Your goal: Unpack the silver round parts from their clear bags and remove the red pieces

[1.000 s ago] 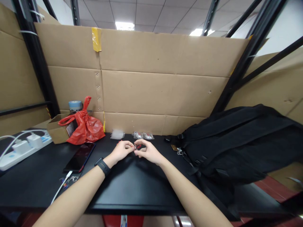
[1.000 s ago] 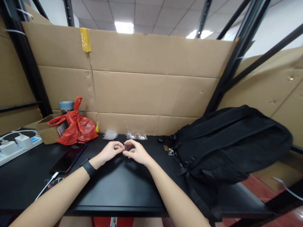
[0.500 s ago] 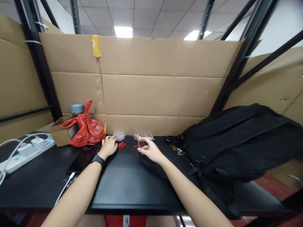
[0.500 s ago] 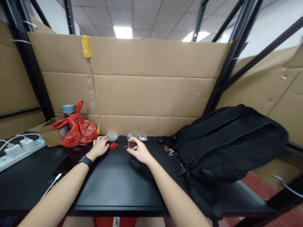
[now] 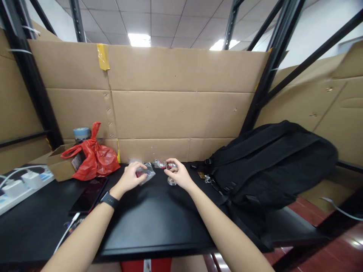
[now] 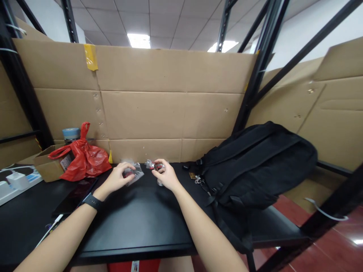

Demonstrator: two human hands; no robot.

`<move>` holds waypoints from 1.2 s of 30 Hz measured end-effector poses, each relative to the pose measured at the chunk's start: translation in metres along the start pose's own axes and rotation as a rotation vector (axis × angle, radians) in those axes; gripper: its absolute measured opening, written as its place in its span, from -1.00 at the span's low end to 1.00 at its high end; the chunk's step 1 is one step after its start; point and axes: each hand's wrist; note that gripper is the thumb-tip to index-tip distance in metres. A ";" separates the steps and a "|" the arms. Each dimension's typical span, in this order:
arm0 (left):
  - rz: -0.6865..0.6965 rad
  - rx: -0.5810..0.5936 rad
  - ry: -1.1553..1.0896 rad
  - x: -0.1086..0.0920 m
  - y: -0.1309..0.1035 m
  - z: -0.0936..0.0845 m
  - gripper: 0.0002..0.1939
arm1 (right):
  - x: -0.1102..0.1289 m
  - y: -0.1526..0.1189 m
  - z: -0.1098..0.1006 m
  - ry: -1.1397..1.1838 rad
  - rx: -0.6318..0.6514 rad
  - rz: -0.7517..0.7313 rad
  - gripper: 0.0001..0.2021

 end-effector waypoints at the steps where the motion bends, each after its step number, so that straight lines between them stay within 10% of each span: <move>1: 0.022 0.098 -0.012 -0.006 -0.001 0.006 -0.71 | -0.001 0.000 -0.001 -0.009 -0.003 -0.008 -0.57; 7: 0.085 0.463 0.006 -0.023 -0.009 0.027 -0.49 | 0.001 -0.002 -0.005 -0.151 0.070 -0.057 -0.61; 18: 0.043 0.387 0.245 -0.028 -0.014 0.036 -0.51 | 0.027 -0.015 -0.013 -0.615 0.505 -0.065 -0.77; 36: 0.024 0.464 0.204 -0.028 -0.015 0.037 -0.34 | 0.027 -0.018 -0.002 -0.819 0.614 -0.035 -0.77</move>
Point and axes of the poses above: each hand's wrist, its own y-axis towards the middle knuckle, its own z-axis out of the palm, x = y × z, and after that the axes turned 6 degrees about x, right-handed
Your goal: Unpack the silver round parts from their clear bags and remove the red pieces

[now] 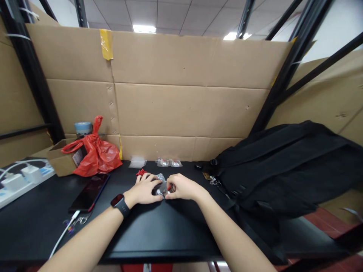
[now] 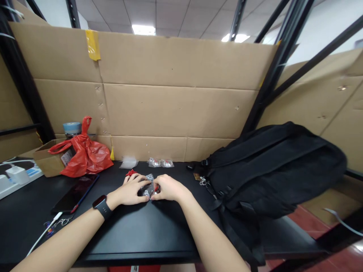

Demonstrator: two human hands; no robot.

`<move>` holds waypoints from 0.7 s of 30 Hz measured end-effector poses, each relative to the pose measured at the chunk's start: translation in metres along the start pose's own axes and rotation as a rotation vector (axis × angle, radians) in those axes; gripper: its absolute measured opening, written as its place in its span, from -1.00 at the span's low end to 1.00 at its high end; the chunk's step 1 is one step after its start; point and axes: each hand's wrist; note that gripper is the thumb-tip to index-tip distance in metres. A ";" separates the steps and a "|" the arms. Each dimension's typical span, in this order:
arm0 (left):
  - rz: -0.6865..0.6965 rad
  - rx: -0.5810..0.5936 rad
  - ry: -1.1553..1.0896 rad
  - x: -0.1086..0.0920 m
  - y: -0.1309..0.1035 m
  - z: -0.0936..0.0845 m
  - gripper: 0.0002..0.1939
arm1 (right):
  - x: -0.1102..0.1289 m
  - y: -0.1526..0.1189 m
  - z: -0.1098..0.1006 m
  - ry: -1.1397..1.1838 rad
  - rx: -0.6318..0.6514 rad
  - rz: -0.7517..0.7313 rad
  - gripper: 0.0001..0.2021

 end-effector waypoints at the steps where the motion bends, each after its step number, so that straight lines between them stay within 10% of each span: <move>1: -0.001 0.004 -0.005 0.000 0.000 0.000 -0.35 | -0.001 0.001 0.001 0.001 -0.010 -0.008 -0.77; 21: -0.020 -0.008 -0.014 0.002 -0.002 -0.002 -0.41 | 0.001 -0.007 -0.008 0.049 0.121 -0.089 -0.58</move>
Point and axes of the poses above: each hand's wrist, its own y-axis towards the middle knuckle, its own z-axis out of the palm, x = y × z, and after that the axes turned 6 degrees about x, right-handed
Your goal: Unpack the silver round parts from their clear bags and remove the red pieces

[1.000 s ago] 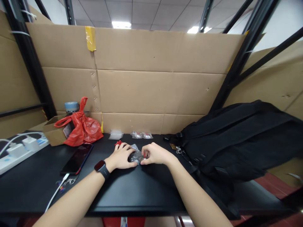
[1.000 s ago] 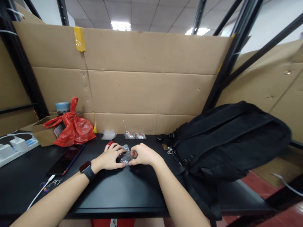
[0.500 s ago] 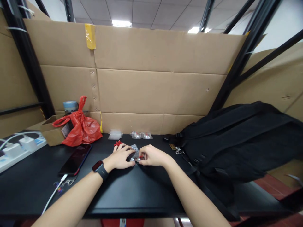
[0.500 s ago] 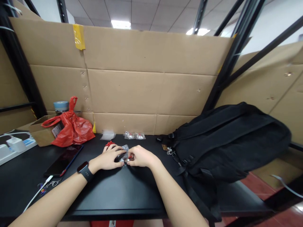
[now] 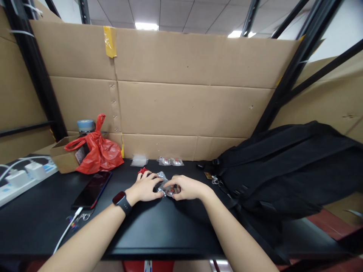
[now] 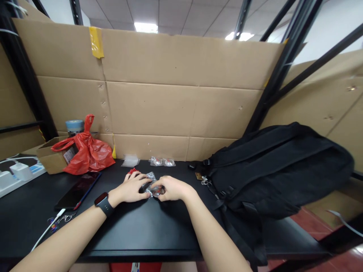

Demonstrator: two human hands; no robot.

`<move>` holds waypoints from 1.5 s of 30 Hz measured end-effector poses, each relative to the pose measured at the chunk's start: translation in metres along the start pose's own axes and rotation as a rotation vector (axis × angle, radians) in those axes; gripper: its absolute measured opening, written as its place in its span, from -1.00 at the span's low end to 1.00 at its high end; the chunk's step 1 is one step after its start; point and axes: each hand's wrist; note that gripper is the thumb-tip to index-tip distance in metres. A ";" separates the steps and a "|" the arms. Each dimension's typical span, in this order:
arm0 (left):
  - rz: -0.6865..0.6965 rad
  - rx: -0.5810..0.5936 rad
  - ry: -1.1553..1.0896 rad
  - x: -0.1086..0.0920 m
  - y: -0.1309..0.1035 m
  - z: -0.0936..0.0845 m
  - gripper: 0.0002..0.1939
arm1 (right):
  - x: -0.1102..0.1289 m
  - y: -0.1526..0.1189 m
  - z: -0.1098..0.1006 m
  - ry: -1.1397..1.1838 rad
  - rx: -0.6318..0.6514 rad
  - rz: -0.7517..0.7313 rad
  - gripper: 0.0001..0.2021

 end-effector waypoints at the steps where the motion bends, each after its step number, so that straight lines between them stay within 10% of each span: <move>1: 0.000 0.000 0.001 0.000 0.000 0.000 -0.41 | 0.000 0.000 0.000 -0.019 0.007 -0.007 -0.61; 19: 0.026 0.033 0.011 0.002 0.000 0.001 -0.37 | -0.006 0.012 0.013 0.129 -0.059 0.032 -0.80; 29: 0.024 0.069 -0.061 -0.001 0.001 0.000 -0.26 | -0.008 0.029 0.028 -0.004 -0.359 0.107 -0.62; 45: 0.012 0.007 -0.073 0.008 0.002 0.001 -0.17 | -0.013 0.049 0.044 -0.223 -0.494 0.320 -0.89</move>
Point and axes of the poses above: each hand's wrist, its own y-axis towards the middle knuckle, its own z-axis out of the palm, x = y × z, and after that the axes turned 6 degrees about x, right-handed
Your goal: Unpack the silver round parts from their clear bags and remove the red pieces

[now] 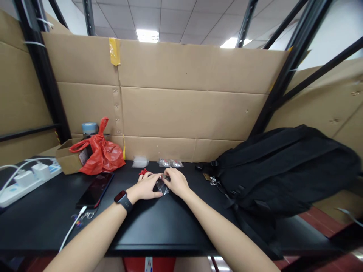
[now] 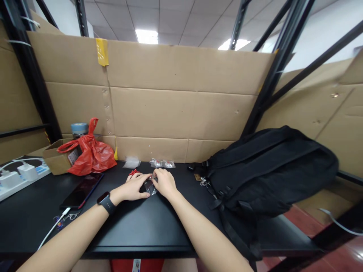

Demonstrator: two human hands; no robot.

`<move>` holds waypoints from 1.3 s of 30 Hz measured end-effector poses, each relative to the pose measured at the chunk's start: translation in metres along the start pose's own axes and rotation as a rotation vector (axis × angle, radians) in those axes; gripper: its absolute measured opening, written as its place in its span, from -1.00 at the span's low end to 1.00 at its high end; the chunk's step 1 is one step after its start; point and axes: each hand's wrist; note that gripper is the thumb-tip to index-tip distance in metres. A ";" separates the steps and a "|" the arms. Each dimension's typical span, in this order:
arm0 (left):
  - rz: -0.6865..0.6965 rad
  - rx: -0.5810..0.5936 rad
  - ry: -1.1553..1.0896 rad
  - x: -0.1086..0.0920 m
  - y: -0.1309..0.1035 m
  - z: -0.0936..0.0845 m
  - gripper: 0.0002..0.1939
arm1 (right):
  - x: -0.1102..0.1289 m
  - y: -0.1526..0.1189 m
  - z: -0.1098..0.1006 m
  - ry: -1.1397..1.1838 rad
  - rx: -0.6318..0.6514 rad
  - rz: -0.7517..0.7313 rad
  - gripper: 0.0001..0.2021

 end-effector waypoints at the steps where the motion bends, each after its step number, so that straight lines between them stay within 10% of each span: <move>1: -0.001 -0.004 -0.001 0.000 0.000 0.000 -0.18 | 0.001 0.000 0.000 -0.008 -0.013 0.008 -0.91; 11: 0.051 0.027 0.054 0.007 -0.004 -0.015 -0.53 | -0.007 -0.011 -0.024 0.179 0.106 -0.297 -0.89; 17: 0.063 -0.066 0.164 0.014 -0.004 -0.014 -0.44 | -0.017 -0.007 -0.019 0.141 0.144 -0.313 -0.70; 27: 0.037 -0.234 0.264 0.016 -0.001 -0.013 -0.75 | -0.017 -0.004 -0.010 0.135 0.107 -0.214 -0.96; 39: -0.207 -0.291 -0.256 0.011 0.007 -0.018 -0.87 | -0.025 0.003 -0.006 0.249 0.130 -0.077 -0.82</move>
Point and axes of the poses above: each hand's wrist, its own y-axis towards the middle knuckle, its own z-axis out of the palm, x = y × z, and after that the axes turned 6 degrees about x, right-handed
